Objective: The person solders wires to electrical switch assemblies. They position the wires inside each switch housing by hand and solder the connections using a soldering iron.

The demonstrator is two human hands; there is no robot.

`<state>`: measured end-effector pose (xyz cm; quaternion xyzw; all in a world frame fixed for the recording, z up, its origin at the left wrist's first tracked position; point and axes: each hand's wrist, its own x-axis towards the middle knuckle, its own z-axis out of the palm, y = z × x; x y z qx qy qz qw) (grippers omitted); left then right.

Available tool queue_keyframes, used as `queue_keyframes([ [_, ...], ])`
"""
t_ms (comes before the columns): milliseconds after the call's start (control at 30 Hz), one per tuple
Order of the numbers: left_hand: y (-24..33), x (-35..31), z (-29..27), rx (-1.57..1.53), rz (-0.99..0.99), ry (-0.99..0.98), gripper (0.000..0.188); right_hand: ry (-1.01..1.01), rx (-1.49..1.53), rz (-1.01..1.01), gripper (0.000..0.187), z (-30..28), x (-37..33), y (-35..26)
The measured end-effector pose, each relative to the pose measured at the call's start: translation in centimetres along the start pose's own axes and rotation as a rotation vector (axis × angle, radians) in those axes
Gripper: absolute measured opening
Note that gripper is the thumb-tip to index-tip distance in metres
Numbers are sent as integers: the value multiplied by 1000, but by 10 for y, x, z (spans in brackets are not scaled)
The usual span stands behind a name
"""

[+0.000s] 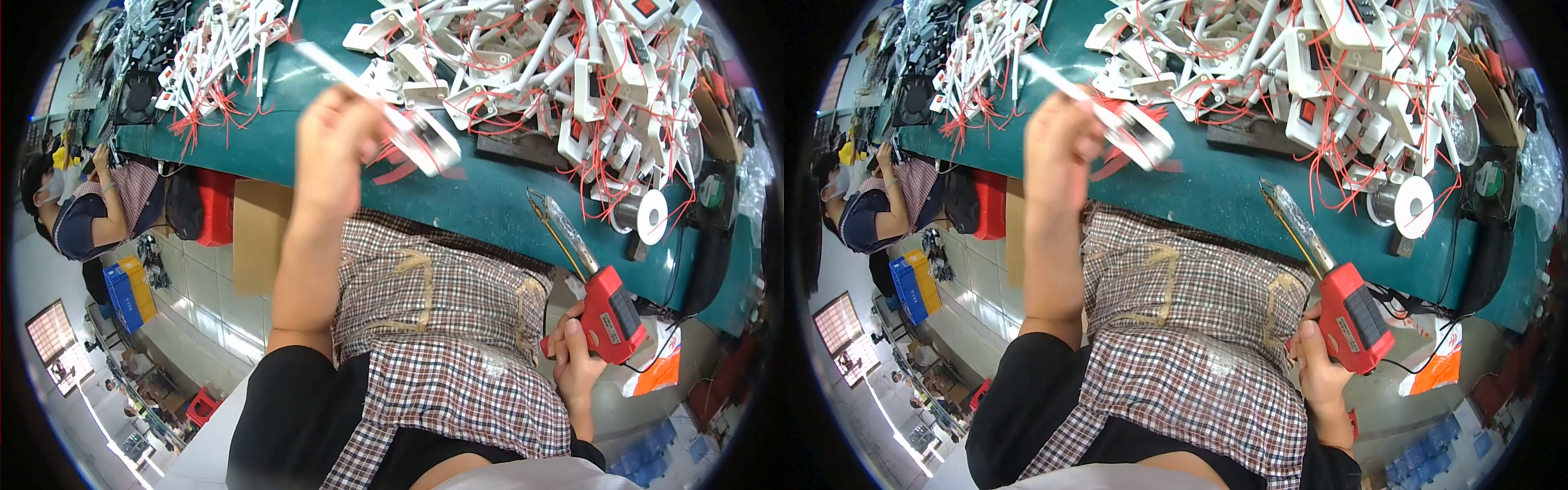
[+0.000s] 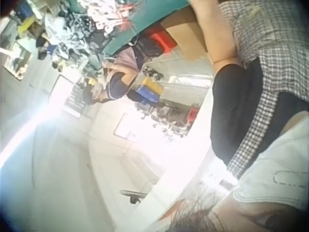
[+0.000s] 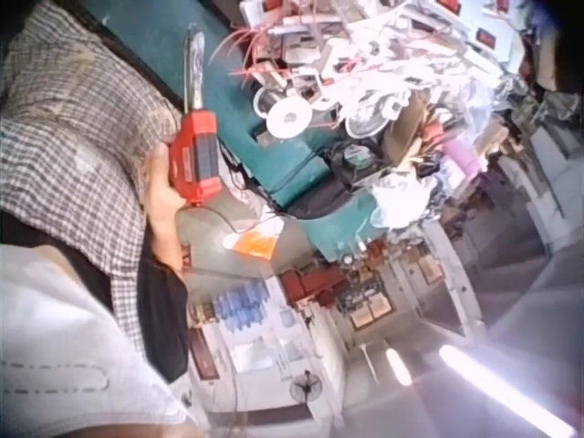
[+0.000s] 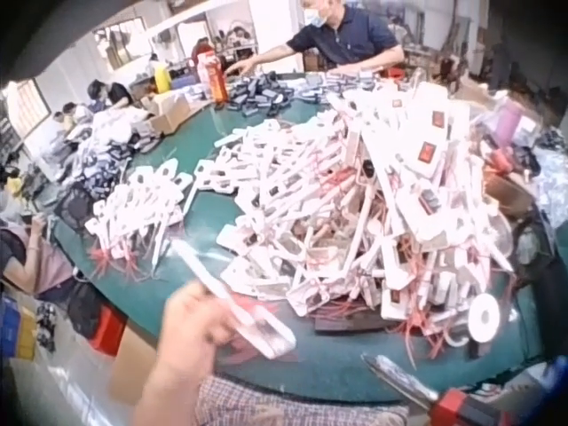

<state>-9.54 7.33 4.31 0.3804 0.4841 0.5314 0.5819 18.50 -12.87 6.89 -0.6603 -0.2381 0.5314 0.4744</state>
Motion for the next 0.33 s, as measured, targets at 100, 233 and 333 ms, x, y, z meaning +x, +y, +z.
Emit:
queue_keyframes([
  [100, 19, 52, -68, -320, 136, -74, 19, -41, 50, -12, 14, -4, 1, 2],
  [233, 49, 88, -72, -436, 201, 173, 33, -40, 71, -3, 13, -2, 2, 4],
  [333, 53, 99, -70, -230, 192, 126, 36, -52, 26, -25, 18, -3, 3, 9],
])
